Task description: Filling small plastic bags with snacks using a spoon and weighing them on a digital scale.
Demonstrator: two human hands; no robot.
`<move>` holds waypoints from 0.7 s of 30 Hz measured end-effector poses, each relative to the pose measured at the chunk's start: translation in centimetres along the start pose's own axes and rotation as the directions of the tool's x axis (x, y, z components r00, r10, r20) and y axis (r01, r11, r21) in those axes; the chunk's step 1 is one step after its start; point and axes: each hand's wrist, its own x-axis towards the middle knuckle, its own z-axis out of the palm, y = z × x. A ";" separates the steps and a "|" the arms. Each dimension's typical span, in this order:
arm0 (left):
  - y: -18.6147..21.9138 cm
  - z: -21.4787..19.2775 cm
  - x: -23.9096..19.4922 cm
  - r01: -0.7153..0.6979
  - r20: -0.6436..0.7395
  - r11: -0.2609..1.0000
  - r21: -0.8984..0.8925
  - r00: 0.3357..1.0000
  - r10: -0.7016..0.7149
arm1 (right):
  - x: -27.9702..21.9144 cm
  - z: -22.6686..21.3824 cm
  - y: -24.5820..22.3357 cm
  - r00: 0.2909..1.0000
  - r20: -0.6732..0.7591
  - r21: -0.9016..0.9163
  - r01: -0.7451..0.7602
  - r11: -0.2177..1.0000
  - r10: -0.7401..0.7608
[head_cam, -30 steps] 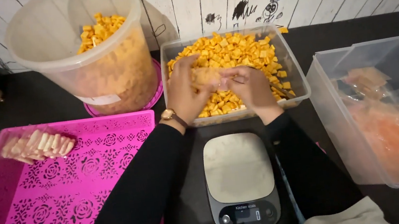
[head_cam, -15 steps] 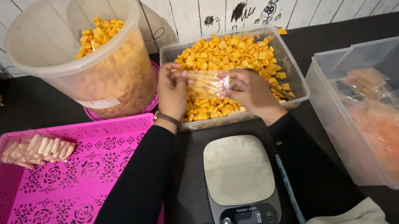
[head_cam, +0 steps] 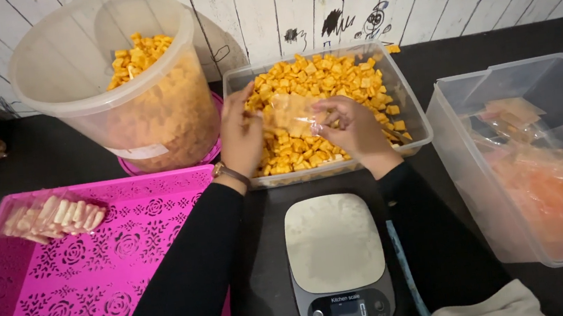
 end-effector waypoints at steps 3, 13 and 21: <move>4.5 0.2 0.2 -0.307 0.283 0.862 0.403 0.938 0.202 | 0.0 0.4 -0.2 0.997 0.031 -0.057 0.074 0.996 -0.072; 3.7 1.1 0.0 -0.362 0.527 0.779 0.512 0.849 0.048 | -0.3 0.6 -0.1 0.983 0.116 -0.095 0.156 0.983 -0.144; 2.4 1.3 0.0 -0.242 0.466 0.820 0.518 0.884 -0.033 | -0.2 0.2 -2.9 0.976 0.131 -0.104 0.188 0.977 -0.174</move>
